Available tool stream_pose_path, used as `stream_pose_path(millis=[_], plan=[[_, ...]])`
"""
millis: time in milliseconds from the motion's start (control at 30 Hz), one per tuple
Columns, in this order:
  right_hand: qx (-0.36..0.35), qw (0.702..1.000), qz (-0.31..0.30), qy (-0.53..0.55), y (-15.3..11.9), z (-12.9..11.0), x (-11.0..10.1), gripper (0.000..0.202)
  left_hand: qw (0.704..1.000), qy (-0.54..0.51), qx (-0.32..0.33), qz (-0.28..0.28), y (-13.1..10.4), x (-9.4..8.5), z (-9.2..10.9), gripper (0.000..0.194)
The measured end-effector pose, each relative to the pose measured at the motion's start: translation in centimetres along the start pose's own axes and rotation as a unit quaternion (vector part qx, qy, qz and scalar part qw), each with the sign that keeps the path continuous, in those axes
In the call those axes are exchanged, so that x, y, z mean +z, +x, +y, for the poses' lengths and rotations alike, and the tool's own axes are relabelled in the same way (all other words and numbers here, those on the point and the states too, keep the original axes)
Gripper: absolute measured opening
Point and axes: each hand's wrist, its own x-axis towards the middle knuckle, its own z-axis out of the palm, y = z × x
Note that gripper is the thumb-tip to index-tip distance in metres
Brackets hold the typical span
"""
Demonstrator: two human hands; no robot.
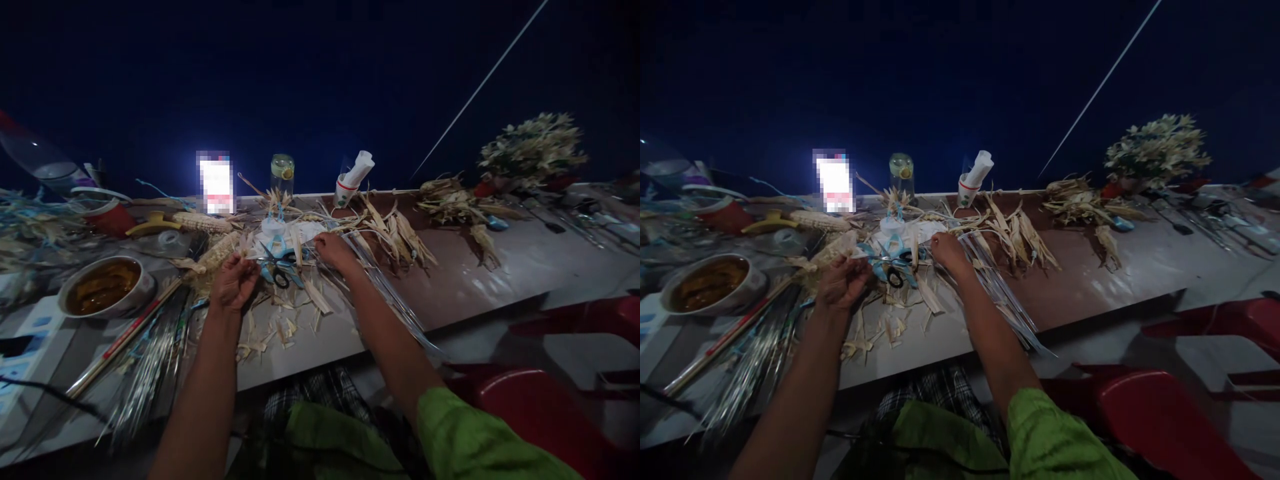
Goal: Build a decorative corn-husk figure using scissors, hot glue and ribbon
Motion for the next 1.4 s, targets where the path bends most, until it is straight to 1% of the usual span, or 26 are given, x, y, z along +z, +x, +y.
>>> stream_pose_path(millis=[100, 267, 300, 400, 467, 567, 667, 733, 767, 833, 900, 1000, 1100, 1233, 1300, 1333, 1400], plan=[[-0.023, 1.0, -0.013, 0.005, -0.6, -1.0, 1.0, 0.032, 1.0, 0.0, -0.009, 0.005, -0.1, 0.1, 0.1, 0.03], [-0.002, 0.999, -0.002, -0.036, -1.2, -2.9, 2.7, 0.05, 1.0, -0.002, -0.005, 0.014, -0.2, 0.3, 0.1, 0.027], [-0.002, 0.999, -0.006, -0.044, -1.2, -3.2, 2.8, 0.049, 1.0, -0.005, -0.004, 0.01, -0.2, 0.3, 0.1, 0.027], [0.003, 0.999, -0.005, -0.046, -1.2, -3.3, 2.8, 0.03, 1.0, -0.012, 0.0, 0.0, -0.2, 0.4, 0.1, 0.029], [0.021, 0.999, 0.018, -0.025, -1.0, -2.9, 2.4, 0.027, 1.0, -0.009, 0.003, 0.002, -0.2, 0.3, 0.1, 0.029], [0.049, 0.997, 0.057, 0.022, -0.5, -2.1, 1.2, 0.029, 1.0, -0.004, 0.003, 0.003, -0.2, 0.1, 0.0, 0.028], [0.054, 0.992, 0.103, 0.052, -0.4, -1.9, 0.1, 0.041, 1.0, -0.013, 0.001, 0.001, -0.1, 0.0, 0.0, 0.027], [0.045, 0.985, 0.151, 0.074, -0.7, -2.3, -0.4, 0.052, 1.0, -0.012, 0.002, -0.005, 0.0, 0.0, -0.1, 0.026], [0.032, 0.98, 0.171, 0.092, -1.0, -2.7, -0.6, 0.053, 1.0, -0.008, 0.003, -0.008, 0.0, 0.0, -0.1, 0.025], [-0.002, 0.972, 0.186, 0.145, -1.6, -3.8, -0.6, 0.047, 1.0, 0.002, 0.004, -0.006, -0.1, 0.1, 0.0, 0.024], [-0.033, 0.962, 0.169, 0.212, -2.4, -5.0, -0.4, 0.039, 1.0, 0.012, 0.004, 0.012, -0.3, 0.4, 0.0, 0.024], [-0.059, 0.936, 0.096, 0.333, -3.4, -7.0, 0.2, 0.033, 1.0, 0.022, -0.001, 0.008, -0.6, 0.8, 0.1, 0.022], [-0.068, 0.894, 0.027, 0.442, -4.0, -8.6, 0.7, 0.027, 1.0, 0.019, -0.003, 0.001, -0.7, 1.0, 0.1, 0.023], [-0.036, 0.831, -0.042, 0.553, -4.0, -10.0, 0.7, 0.027, 1.0, 0.018, -0.006, -0.013, -0.7, 1.1, 0.0, 0.026], [-0.024, 0.806, -0.063, 0.588, -3.8, -10.3, 0.5, 0.027, 1.0, 0.024, -0.007, -0.007, -0.7, 1.1, 0.1, 0.025], [-0.022, 0.798, -0.064, 0.599, -3.7, -10.4, 0.5, 0.027, 1.0, 0.023, -0.008, -0.004, -0.7, 1.1, 0.1, 0.025], [-0.018, 0.792, -0.059, 0.607, -3.6, -10.4, 0.5, 0.026, 1.0, 0.017, -0.006, -0.004, -0.7, 1.1, 0.1, 0.024]])
